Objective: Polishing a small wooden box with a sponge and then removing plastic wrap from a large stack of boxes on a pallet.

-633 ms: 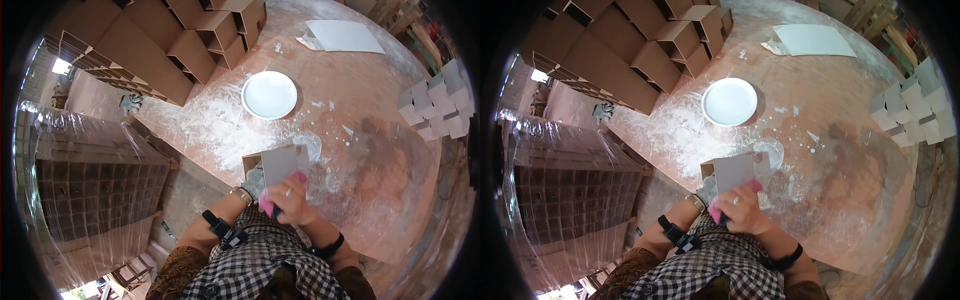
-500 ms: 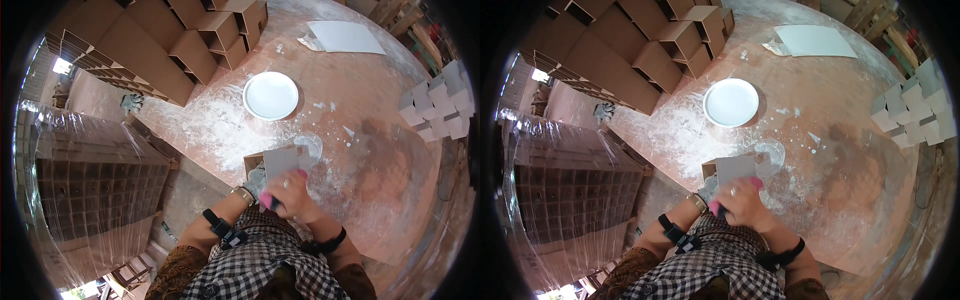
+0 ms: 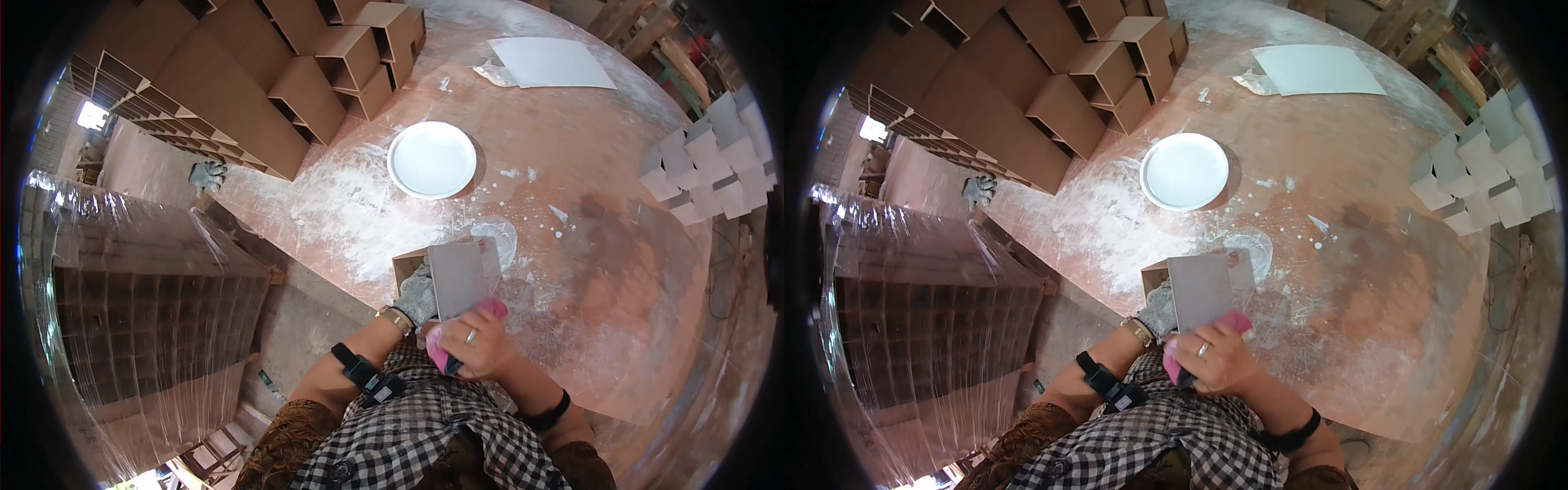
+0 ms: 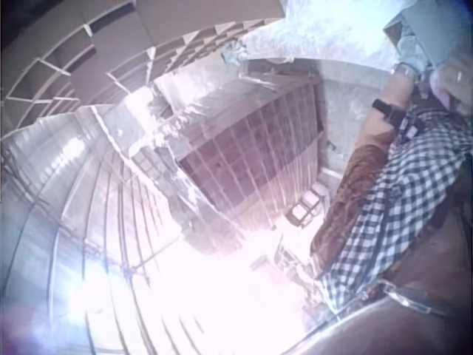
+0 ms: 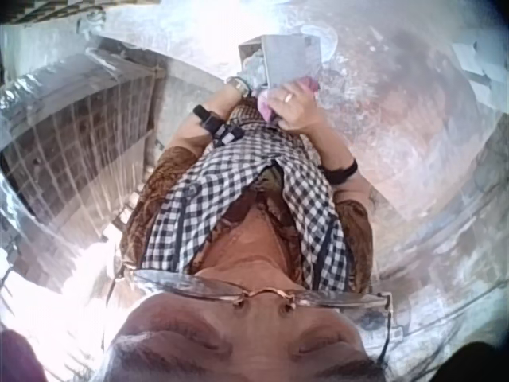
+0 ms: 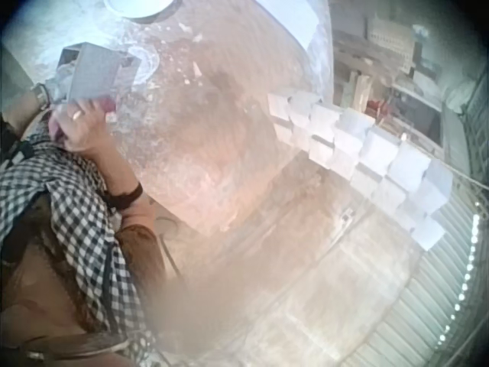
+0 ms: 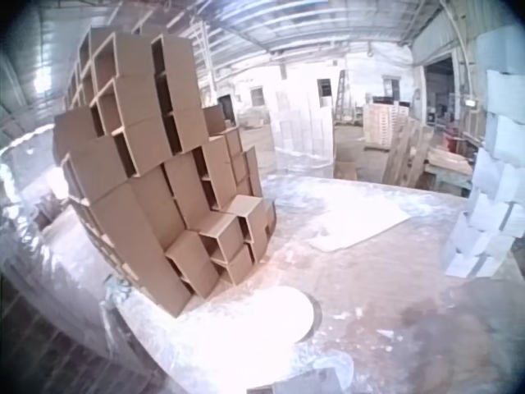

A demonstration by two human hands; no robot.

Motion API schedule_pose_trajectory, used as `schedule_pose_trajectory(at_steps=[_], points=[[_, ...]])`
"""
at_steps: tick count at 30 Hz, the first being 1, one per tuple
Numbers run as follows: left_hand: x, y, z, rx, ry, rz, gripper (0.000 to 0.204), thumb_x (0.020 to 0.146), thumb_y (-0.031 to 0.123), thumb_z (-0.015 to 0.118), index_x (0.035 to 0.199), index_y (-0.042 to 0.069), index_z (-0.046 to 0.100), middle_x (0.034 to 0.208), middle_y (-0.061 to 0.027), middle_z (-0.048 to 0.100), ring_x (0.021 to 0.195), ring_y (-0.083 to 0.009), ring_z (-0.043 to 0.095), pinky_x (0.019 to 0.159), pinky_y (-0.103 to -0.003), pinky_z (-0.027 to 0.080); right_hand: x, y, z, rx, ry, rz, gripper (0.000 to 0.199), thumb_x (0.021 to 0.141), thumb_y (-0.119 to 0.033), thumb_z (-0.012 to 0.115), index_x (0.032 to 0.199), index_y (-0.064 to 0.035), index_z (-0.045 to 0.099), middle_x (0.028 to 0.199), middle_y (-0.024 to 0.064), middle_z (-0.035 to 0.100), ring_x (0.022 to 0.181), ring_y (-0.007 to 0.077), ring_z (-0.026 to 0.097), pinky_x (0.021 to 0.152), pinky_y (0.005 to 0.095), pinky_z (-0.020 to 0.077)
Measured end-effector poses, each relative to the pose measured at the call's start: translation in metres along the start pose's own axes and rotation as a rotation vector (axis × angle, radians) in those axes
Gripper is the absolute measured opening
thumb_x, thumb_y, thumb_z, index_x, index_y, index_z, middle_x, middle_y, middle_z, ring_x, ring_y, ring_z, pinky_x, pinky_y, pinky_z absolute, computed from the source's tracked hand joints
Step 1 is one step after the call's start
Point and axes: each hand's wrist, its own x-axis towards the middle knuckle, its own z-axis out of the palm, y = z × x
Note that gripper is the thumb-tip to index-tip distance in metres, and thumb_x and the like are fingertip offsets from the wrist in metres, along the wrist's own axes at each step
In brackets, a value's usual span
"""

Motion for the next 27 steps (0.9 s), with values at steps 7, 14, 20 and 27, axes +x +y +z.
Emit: schedule_pose_trajectory(at_steps=[7,14,20,27], points=[[-0.005,0.013,-0.052,0.133,-0.362,-0.215,0.059,0.085,0.041,0.054,0.133,0.007,0.043,0.133,-0.0172,0.044,0.123,-0.0306,0.043,0.101,-0.037,0.036,-0.098,0.014,-0.013,0.777,0.545,0.891,0.017,0.076,-0.01,0.068,0.091,-0.0066,0.06,0.086,0.007,0.061,0.078,0.023,0.061,0.069,0.0349,0.0504],[-0.034,-0.009,-0.069,-0.149,-0.125,-0.053,0.06,0.085,0.041,0.054,0.133,0.007,0.043,0.133,-0.0172,0.044,0.123,-0.0308,0.043,0.101,-0.038,0.036,-0.099,0.053,-0.038,1.614,1.07,0.858,0.035,0.086,-0.032,0.057,0.111,-0.0079,0.05,0.095,0.0082,0.058,0.084,0.0269,0.059,0.072,0.0433,0.051],[-0.073,-0.006,-0.091,-0.295,0.1,0.011,0.06,0.085,0.04,0.054,0.133,0.007,0.042,0.134,-0.0171,0.044,0.123,-0.031,0.043,0.102,-0.039,0.036,-0.06,0.053,-0.018,1.64,0.946,0.942,0.036,0.088,-0.034,0.056,0.111,-0.0071,0.052,0.093,0.0081,0.058,0.083,0.0262,0.059,0.071,0.042,0.0503],[-0.106,0.023,-0.117,-0.005,0.258,-0.091,0.064,0.084,0.041,0.053,0.136,0.005,0.039,0.138,-0.0166,0.04,0.129,-0.0319,0.036,0.107,-0.042,0.029,-0.007,0.041,-0.001,1.721,0.761,1.069,0.04,0.091,-0.038,0.053,0.112,-0.0049,0.052,0.094,0.0095,0.058,0.076,0.0243,0.058,0.064,0.0369,0.05]])
